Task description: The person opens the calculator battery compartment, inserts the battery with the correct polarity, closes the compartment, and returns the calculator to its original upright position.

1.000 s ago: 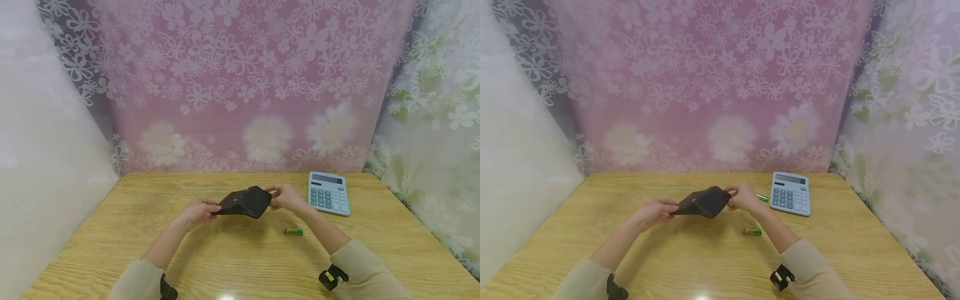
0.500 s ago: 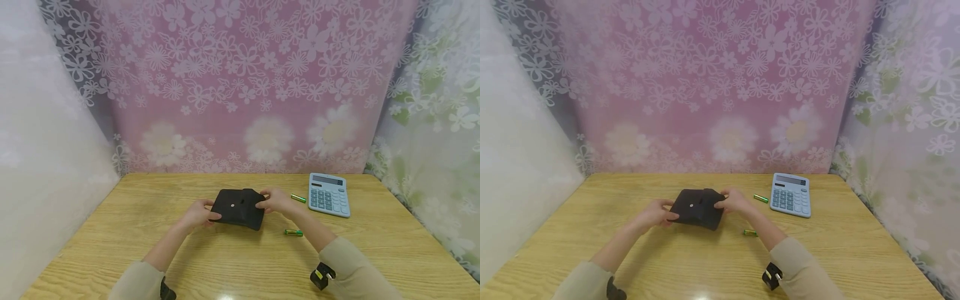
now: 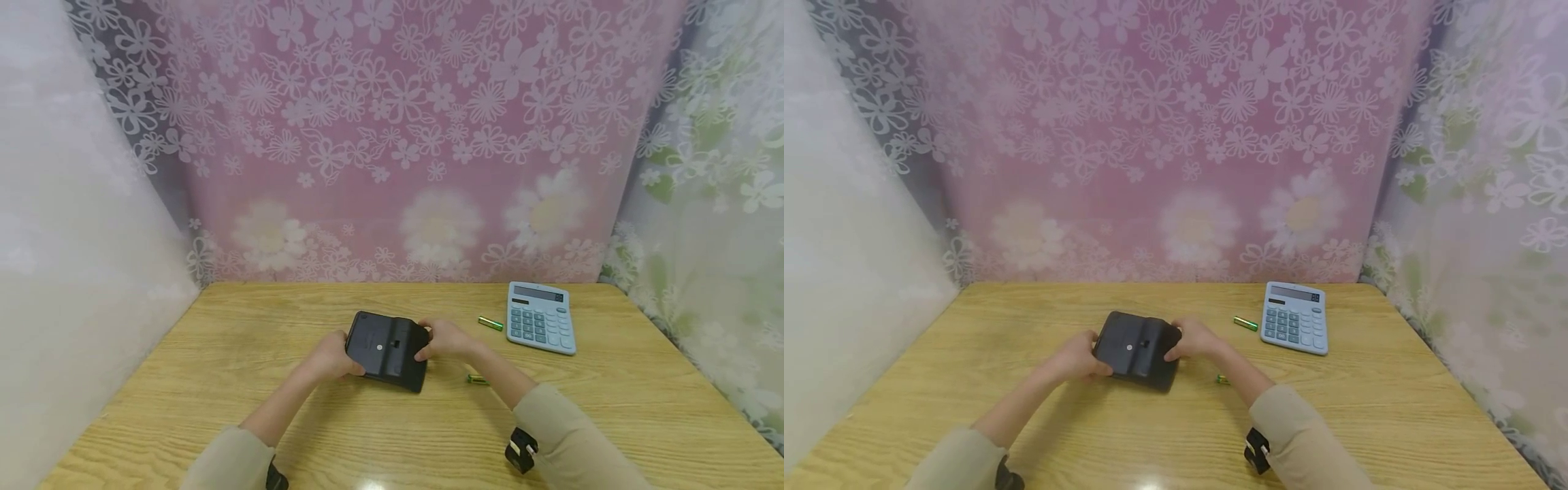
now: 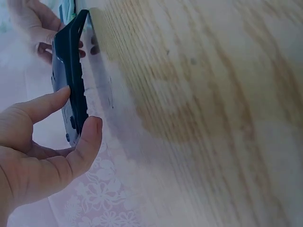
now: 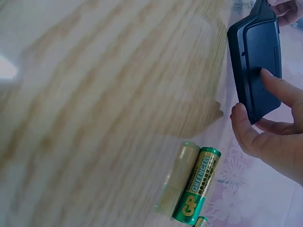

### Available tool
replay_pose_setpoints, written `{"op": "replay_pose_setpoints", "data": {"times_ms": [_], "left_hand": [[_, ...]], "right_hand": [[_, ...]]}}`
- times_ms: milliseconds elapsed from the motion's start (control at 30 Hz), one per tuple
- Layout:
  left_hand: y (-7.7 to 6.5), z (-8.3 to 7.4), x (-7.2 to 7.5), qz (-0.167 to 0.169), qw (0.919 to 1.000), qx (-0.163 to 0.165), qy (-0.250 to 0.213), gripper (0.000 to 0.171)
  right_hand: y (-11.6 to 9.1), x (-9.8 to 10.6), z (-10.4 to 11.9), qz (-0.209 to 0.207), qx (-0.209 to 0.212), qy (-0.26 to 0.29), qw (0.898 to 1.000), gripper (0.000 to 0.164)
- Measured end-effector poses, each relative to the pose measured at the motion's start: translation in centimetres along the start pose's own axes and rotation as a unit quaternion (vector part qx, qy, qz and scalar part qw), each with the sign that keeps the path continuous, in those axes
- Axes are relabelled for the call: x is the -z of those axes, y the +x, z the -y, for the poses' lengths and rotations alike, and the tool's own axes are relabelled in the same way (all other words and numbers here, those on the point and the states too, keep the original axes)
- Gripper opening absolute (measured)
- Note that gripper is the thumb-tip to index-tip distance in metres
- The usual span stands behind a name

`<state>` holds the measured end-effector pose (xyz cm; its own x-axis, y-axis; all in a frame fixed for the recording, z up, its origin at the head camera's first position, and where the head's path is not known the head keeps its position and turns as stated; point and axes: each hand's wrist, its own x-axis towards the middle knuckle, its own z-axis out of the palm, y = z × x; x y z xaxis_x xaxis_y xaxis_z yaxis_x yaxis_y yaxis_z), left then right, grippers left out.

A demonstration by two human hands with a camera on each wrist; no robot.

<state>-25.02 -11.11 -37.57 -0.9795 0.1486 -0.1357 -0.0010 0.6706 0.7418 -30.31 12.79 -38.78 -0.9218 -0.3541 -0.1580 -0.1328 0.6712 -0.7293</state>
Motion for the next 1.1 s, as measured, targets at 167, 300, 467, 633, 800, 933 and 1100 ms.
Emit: {"op": "replay_pose_setpoints", "data": {"times_ms": [167,300,467,633,800,933,1100], "left_hand": [[-0.02,0.18,-0.33,0.001,0.9999,0.004,0.011,0.057],[-0.31,-0.02,-0.42,0.005,0.9987,0.018,0.046,0.066],[-0.64,-0.49,-0.39,0.002,0.9974,0.017,0.07,0.07],[-0.62,-0.39,-0.32,0.014,0.9959,0.012,0.088,0.058],[-0.47,0.11,-0.33,0.023,0.994,0.009,0.107,0.056],[-0.4,0.23,-0.36,0.025,0.9938,0.014,0.108,0.058],[-0.32,0.13,-0.54,0.027,0.9914,0.024,0.126,0.066]], "right_hand": [[0.35,-0.15,0.13,-0.003,0.017,-0.022,1.0,0.083],[0.47,-0.1,0.23,0.005,0.031,-0.04,0.999,0.083],[0.34,-0.03,0.41,0.026,0.051,-0.062,0.996,0.086],[0.38,-0.04,0.43,0.041,0.08,-0.107,0.99,0.09],[0.53,-0.21,0.33,0.039,0.094,-0.12,0.987,0.089],[0.52,-0.37,0.33,0.042,0.1,-0.123,0.986,0.088],[0.3,-0.42,0.33,0.048,0.095,-0.122,0.987,0.087]]}}
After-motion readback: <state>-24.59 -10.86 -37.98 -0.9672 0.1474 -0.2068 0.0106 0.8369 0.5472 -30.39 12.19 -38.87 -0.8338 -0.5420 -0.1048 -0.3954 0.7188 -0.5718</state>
